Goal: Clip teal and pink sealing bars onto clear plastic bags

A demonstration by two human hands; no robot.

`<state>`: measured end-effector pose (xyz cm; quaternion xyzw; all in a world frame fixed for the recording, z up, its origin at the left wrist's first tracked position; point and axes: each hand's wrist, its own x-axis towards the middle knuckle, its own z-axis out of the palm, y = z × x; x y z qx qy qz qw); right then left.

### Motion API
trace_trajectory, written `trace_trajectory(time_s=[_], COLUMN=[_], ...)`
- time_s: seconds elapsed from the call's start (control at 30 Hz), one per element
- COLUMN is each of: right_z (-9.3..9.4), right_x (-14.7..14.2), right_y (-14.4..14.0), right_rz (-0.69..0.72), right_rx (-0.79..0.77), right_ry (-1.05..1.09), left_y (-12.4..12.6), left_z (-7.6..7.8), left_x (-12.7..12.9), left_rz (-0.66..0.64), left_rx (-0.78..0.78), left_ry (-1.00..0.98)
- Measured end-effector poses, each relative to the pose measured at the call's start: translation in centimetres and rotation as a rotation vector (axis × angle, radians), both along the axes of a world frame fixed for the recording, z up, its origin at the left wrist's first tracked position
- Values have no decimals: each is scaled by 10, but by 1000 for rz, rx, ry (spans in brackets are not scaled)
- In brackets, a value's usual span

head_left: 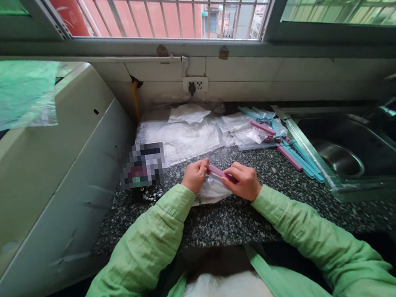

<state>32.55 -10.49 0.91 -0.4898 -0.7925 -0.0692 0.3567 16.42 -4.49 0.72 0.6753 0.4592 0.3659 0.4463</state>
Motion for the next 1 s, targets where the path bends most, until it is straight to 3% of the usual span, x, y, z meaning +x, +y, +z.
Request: trace_trajectory(time_s=[0.6,1.0], right_z=[1,0], right_x=[2,3], right_y=[-1,-1], right_rz=[32,86], right_rx=[-9,-4], right_ry=[66,86], left_y=[-2,0], left_z=[2,-5], left_x=[1,3], left_rz=[12,8], left_rx=[-91,-130], left_ry=[-95,-196])
